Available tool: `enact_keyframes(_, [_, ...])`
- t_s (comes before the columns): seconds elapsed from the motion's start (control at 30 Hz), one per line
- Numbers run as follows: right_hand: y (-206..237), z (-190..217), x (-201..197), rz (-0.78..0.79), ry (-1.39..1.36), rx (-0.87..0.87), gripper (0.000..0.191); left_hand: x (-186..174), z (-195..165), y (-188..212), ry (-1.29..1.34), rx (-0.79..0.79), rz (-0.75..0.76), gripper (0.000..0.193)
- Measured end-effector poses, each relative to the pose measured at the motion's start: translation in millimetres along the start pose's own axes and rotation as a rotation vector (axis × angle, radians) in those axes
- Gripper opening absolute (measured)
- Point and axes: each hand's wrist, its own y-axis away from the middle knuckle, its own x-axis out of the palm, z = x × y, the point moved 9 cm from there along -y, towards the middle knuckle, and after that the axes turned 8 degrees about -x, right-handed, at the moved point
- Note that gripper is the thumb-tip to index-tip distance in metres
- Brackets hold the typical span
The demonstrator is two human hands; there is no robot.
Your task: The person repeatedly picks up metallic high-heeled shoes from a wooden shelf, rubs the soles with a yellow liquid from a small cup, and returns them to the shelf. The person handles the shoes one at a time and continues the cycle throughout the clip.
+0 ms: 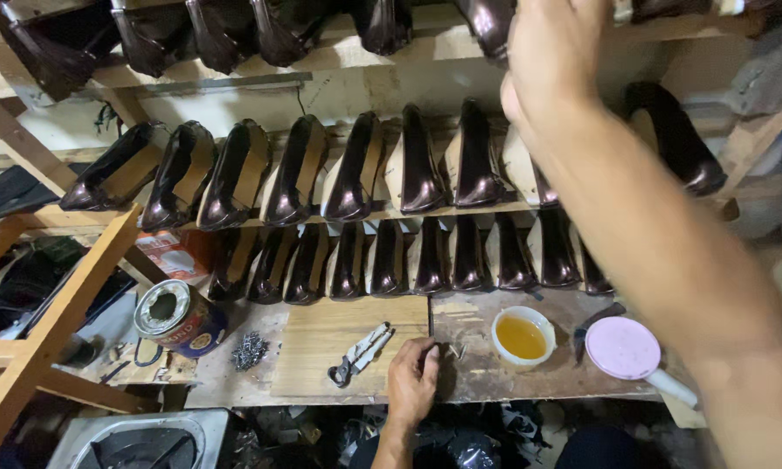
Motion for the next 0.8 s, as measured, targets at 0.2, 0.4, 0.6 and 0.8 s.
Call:
enact_keyframes(0.2, [138, 46, -92, 0.036, -0.377, 0.094, 0.068, -6, -14, -5, 0.028, -0.008, 0.021, 0.033])
enact_keyframes(0.4, [312, -13, -187, -0.260, -0.242, 0.738, 0.053, 5, -62, 36, 0.618, 0.041, 0.411, 0.113])
enact_keyframes(0.6, [367, -67, -216, 0.482, 0.582, 0.932, 0.057, -18, -30, 61, 0.983, -0.241, 0.129, 0.099])
enact_keyframes(0.8, [287, -85, -211, 0.981, 1.240, 0.279, 0.059, -5, 8, 83, 0.875, -0.565, 0.078, 0.058])
